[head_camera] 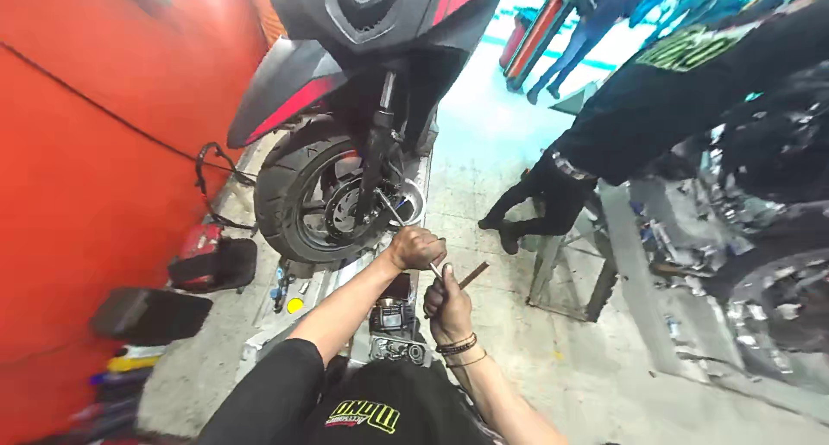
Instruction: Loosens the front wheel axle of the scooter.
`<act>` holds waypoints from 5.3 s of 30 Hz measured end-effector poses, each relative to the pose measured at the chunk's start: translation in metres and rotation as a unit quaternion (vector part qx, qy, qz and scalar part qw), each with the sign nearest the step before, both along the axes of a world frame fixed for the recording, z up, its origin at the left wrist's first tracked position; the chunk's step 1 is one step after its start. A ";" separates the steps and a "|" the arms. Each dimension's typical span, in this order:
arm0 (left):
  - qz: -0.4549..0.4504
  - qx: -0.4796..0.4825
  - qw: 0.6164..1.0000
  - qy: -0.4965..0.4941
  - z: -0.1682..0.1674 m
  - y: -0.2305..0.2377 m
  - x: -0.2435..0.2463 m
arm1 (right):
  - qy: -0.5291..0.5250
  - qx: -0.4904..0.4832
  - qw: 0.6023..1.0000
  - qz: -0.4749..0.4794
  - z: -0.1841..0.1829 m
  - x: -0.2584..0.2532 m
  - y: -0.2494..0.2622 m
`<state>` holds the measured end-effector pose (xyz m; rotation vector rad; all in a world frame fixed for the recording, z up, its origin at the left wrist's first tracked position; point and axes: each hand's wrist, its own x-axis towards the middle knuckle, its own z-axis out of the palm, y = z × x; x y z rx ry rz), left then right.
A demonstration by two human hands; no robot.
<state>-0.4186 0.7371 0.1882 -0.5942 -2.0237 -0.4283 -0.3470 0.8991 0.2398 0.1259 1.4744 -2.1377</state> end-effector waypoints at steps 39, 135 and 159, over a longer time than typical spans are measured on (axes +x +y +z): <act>0.137 -0.057 0.969 -0.197 0.002 -0.061 -0.035 | 0.470 0.248 0.777 0.337 -0.004 -0.112 0.060; -0.226 0.624 0.748 0.001 0.035 0.125 0.107 | 0.508 0.241 0.499 0.659 0.004 -0.141 0.041; 0.095 0.483 0.844 -0.212 0.093 0.144 0.060 | 0.304 -0.178 0.678 0.646 -0.075 -0.148 0.045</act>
